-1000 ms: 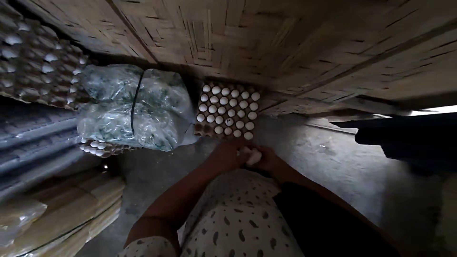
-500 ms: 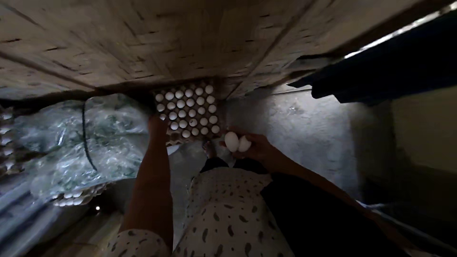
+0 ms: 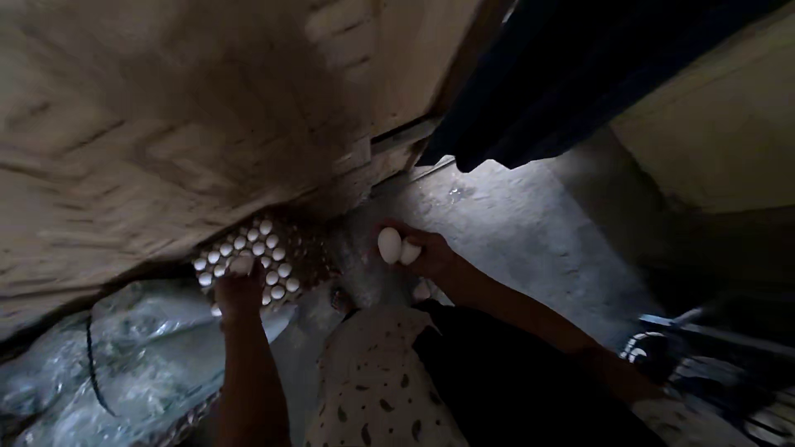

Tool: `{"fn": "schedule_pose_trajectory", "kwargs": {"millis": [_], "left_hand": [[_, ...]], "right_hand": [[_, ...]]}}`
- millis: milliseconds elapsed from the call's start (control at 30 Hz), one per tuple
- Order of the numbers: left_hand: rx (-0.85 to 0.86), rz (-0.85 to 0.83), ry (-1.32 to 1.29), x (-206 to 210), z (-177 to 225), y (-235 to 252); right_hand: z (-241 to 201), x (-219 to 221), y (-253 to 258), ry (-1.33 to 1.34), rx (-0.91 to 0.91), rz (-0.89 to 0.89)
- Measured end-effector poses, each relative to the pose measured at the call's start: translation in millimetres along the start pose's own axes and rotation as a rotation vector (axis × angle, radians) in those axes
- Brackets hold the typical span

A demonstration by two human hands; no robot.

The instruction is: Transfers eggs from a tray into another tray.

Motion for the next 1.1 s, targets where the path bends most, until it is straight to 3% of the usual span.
{"fn": "schedule_pose_trajectory", "kwargs": {"millis": [67, 133, 300, 433, 600, 767, 933, 1100], "left_hand": [[-0.046, -0.051, -0.18, 62, -19, -30], [-0.162, -0.261, -0.254, 133, -49, -56], [-0.17, -0.687, 0.136, 316, -103, -138], [-0.062, -1.048, 0.426, 454, -124, -213], [0.02, -1.447, 0.559, 613, -147, -298], [-0.042, -1.707, 0.466, 772, -187, -377], [-0.129, -1.892, 0.43, 922, -241, -468], [0.012, -1.777, 0.563, 1066, -295, -516]], "right_hand": [[-41, -21, -26, -0.075, -0.033, 0.045], [-76, -46, -58, -0.107, -0.052, 0.064], [-148, -111, -145, 0.078, -0.216, 0.253], [-216, -154, -203, 0.2, -0.445, 0.462], [-308, -212, -258, 0.326, -0.756, 0.625], [-398, -258, -312, 0.189, -0.981, 0.655], [-483, -291, -349, 0.243, -1.163, 0.702], [-560, -328, -359, 0.365, -1.241, 0.703]]}}
Point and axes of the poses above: each hand's wrist, its own y-axis towards the middle knuckle, its own x-axis out of the palm, z = x × y, the point moved 7 cm from there along y, towards the middle knuckle, and after that the axes turned 5 degrees about z, right-handed, at the moved point
